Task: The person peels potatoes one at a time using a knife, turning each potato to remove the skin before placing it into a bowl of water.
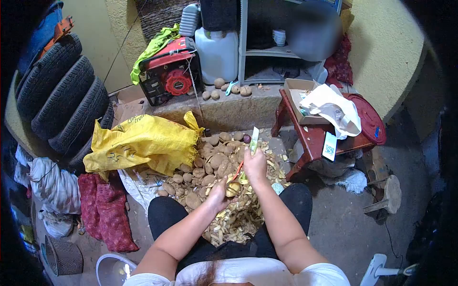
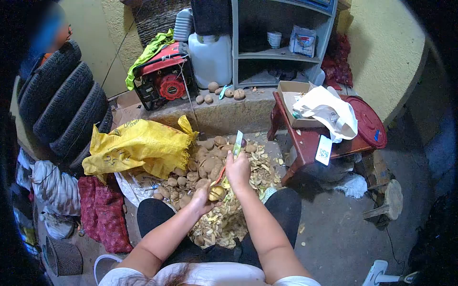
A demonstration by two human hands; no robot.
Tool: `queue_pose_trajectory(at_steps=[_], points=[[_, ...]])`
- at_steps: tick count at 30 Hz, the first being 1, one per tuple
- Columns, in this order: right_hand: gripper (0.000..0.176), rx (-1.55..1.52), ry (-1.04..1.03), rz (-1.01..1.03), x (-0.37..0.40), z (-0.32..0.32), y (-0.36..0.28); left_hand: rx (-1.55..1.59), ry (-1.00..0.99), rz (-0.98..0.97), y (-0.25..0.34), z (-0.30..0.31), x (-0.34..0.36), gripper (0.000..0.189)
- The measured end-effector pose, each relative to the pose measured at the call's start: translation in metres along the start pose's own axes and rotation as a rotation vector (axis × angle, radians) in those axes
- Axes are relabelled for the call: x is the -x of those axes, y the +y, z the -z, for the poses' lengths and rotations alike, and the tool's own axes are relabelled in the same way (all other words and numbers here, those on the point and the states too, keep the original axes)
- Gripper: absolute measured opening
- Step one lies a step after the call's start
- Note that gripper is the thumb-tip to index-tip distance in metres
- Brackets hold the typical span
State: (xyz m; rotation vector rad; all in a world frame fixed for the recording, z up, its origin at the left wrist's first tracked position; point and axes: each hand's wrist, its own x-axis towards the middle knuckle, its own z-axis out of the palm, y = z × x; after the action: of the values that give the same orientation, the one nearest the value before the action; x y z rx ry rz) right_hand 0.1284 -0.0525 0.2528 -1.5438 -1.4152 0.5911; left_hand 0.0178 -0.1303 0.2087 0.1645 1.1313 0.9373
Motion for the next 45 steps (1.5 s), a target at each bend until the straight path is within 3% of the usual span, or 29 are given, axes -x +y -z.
queue_pose_trajectory(at_steps=[7, 9, 14, 18, 21, 25, 27, 29, 33, 35, 38, 40, 43, 45], points=[[0.033, 0.124, -0.040, -0.205, -0.031, 0.005, 0.031, -0.099, -0.133, -0.152, 0.001, 0.000, 0.001, 0.032], [0.035, 0.229, 0.078, -0.336, -0.043, 0.009, 0.050, -0.083, -0.162, -0.156, 0.000, 0.001, 0.002, 0.032], [0.036, 0.130, 0.095, -0.336, -0.061, 0.007, 0.084, -0.031, -0.193, -0.123, 0.009, 0.006, 0.005, 0.035], [0.036, 0.019, 0.029, -0.311, -0.052, 0.016, 0.058, 0.062, -0.191, -0.079, 0.008, 0.005, 0.006, 0.034], [0.035, -0.062, -0.012, -0.269, -0.032, 0.019, 0.019, -0.044, -0.163, -0.241, 0.005, 0.000, 0.007, 0.032], [0.035, -0.053, 0.006, -0.291, -0.037, 0.015, 0.038, -0.089, -0.178, -0.449, -0.001, 0.007, -0.001, 0.027], [0.035, 0.037, 0.118, -0.344, -0.050, 0.016, 0.061, -0.118, -0.207, -0.510, 0.000, 0.010, 0.001, 0.026], [0.034, -0.102, 0.196, -0.285, -0.061, 0.010, 0.085, -0.280, -0.104, -0.678, 0.001, 0.012, -0.001, 0.024], [0.034, -0.153, 0.041, -0.314, -0.037, 0.018, 0.033, -0.310, -0.081, -0.734, 0.002, 0.007, 0.004, 0.022], [0.036, -0.201, 0.026, -0.233, -0.028, 0.009, 0.028, -0.451, -0.015, -0.832, -0.002, 0.009, -0.003, 0.020], [0.035, -0.171, -0.007, -0.230, -0.023, 0.010, 0.020, -0.465, -0.057, -0.831, 0.001, 0.003, 0.010, 0.019], [0.034, -0.074, -0.095, -0.338, -0.028, 0.006, 0.034, -0.350, -0.109, -0.777, -0.001, 0.008, 0.001, 0.018], [0.036, -0.025, 0.056, -0.339, -0.038, 0.004, 0.060, -0.180, -0.199, -0.712, 0.001, 0.009, 0.004, 0.018], [0.035, 0.004, 0.020, -0.430, -0.050, 0.001, 0.082, -0.131, -0.240, -0.701, 0.008, 0.007, 0.012, 0.020]])
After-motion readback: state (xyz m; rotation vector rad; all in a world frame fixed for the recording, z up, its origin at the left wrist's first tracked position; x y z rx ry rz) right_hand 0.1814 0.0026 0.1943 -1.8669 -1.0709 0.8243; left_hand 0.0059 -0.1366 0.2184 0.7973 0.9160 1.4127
